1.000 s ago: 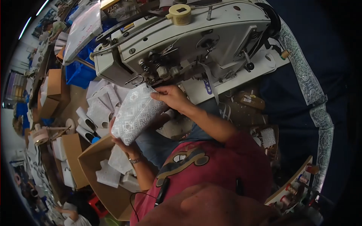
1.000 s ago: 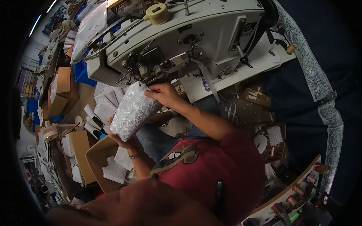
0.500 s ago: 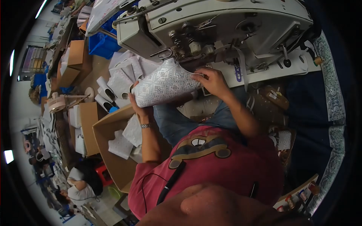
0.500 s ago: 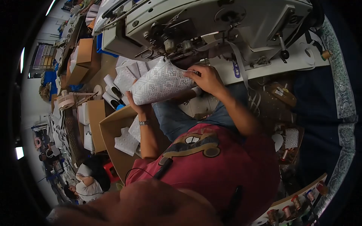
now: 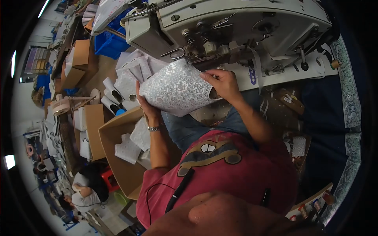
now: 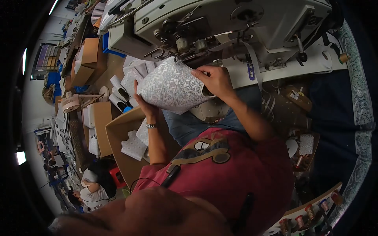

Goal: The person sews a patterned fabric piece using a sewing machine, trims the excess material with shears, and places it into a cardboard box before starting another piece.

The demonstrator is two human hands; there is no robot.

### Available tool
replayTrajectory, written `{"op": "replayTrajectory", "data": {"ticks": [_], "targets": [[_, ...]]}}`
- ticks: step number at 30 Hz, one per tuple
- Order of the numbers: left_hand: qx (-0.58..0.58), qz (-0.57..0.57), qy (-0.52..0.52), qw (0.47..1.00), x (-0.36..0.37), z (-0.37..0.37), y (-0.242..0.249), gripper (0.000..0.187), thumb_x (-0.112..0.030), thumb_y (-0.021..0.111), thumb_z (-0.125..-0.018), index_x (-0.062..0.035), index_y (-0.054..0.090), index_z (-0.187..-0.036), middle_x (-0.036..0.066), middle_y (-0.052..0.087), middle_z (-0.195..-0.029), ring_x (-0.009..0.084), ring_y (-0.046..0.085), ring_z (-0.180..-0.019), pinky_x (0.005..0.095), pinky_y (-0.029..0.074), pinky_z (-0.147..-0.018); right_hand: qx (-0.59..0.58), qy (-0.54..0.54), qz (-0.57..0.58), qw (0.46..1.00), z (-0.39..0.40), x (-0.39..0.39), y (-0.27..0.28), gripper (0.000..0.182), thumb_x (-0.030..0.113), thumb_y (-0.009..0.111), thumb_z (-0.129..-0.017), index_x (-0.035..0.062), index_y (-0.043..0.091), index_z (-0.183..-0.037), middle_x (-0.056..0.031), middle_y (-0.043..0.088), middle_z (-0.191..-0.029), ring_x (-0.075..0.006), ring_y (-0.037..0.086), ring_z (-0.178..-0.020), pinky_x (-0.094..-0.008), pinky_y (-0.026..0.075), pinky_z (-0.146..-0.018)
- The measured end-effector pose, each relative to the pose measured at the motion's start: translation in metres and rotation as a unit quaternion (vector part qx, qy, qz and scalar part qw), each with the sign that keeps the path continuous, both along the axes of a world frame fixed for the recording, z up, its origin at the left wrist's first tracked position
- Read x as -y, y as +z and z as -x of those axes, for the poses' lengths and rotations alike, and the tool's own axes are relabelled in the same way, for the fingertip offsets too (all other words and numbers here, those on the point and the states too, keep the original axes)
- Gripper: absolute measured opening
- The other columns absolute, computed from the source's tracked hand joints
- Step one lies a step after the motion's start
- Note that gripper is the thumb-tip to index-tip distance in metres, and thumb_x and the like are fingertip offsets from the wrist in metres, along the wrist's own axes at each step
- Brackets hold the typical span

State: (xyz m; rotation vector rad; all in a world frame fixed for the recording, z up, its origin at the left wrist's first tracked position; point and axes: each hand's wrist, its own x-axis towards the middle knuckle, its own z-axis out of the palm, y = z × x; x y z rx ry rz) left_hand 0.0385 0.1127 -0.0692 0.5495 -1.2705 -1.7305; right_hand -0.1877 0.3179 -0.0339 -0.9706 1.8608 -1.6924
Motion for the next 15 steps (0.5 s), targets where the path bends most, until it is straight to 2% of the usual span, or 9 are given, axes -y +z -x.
{"op": "replayTrajectory", "data": {"ticks": [2, 3, 5, 6, 8, 11, 15], "targets": [[0.062, -0.006, 0.006, 0.998, 0.006, 0.004, 0.011, 0.086, -0.07, 0.039, -0.096, -0.0125, 0.022, -0.158, 0.02, 0.045, -0.149, 0.0349, 0.049, -0.133, 0.0476, 0.041, -0.11, -0.041, -0.025, 0.002, 0.999, -0.003, 0.004, 0.001, 0.021, 0.02, 0.074, -0.09, 0.0002, 0.075, -0.097, -0.0082, 0.072, -0.077, -0.0092, 0.064, -0.067, -0.0252, 0.048, -0.06], [0.064, -0.004, 0.006, 0.998, 0.007, 0.007, 0.018, 0.086, -0.07, 0.039, -0.096, -0.0125, 0.022, -0.158, 0.02, 0.045, -0.149, 0.0349, 0.049, -0.133, 0.0476, 0.041, -0.11, -0.039, -0.025, 0.004, 0.999, -0.006, 0.006, 0.003, 0.021, 0.02, 0.074, -0.09, 0.0002, 0.075, -0.097, -0.0082, 0.072, -0.077, -0.0092, 0.064, -0.067, -0.0252, 0.048, -0.06], [0.088, -0.025, -0.005, 0.996, 0.009, 0.014, 0.029, 0.08, -0.066, 0.034, -0.1, -0.0107, 0.024, -0.158, 0.02, 0.044, -0.15, 0.0346, 0.05, -0.132, 0.0464, 0.042, -0.11, -0.159, -0.08, 0.039, 0.983, -0.01, 0.008, 0.014, 0.018, 0.018, 0.075, -0.088, 0.0008, 0.074, -0.092, -0.0102, 0.071, -0.075, -0.0161, 0.067, -0.063, -0.028, 0.048, -0.057], [0.088, -0.024, -0.008, 0.996, 0.014, 0.016, 0.03, 0.08, -0.066, 0.034, -0.1, -0.0107, 0.024, -0.158, 0.02, 0.044, -0.15, 0.0346, 0.05, -0.132, 0.0464, 0.042, -0.11, -0.159, -0.083, 0.04, 0.983, -0.01, 0.01, 0.018, 0.018, 0.018, 0.075, -0.088, 0.0008, 0.074, -0.092, -0.0102, 0.071, -0.075, -0.0161, 0.067, -0.063, -0.028, 0.048, -0.057], [0.087, -0.066, -0.038, 0.993, 0.024, 0.019, 0.035, 0.076, -0.062, 0.036, -0.101, -0.0108, 0.027, -0.157, 0.021, 0.05, -0.144, 0.0327, 0.054, -0.128, 0.0446, 0.045, -0.107, -0.221, -0.095, 0.057, 0.969, -0.012, 0.012, 0.024, 0.015, 0.017, 0.075, -0.087, 0.0022, 0.072, -0.086, -0.0117, 0.068, -0.074, -0.024, 0.067, -0.061, -0.0322, 0.048, -0.054], [0.131, -0.075, -0.068, 0.986, 0.034, 0.025, 0.05, 0.078, -0.063, 0.034, -0.101, -0.0063, 0.031, -0.155, 0.02, 0.046, -0.148, 0.0323, 0.051, -0.131, 0.0428, 0.043, -0.109, -0.253, -0.118, 0.08, 0.957, -0.017, 0.019, 0.023, 0.015, 0.016, 0.073, -0.087, 0.0032, 0.069, -0.08, -0.0116, 0.067, -0.072, -0.0276, 0.066, -0.06, -0.0356, 0.049, -0.054], [0.163, -0.093, -0.07, 0.98, 0.048, 0.036, 0.063, 0.078, -0.064, 0.036, -0.1, -0.0049, 0.037, -0.152, 0.021, 0.049, -0.146, 0.031, 0.054, -0.129, 0.0414, 0.046, -0.107, -0.276, -0.121, 0.074, 0.951, -0.018, 0.026, 0.027, 0.018, 0.016, 0.072, -0.087, 0.0035, 0.063, -0.077, -0.0118, 0.064, -0.07, -0.0313, 0.065, -0.06, -0.0379, 0.048, -0.051]]}}
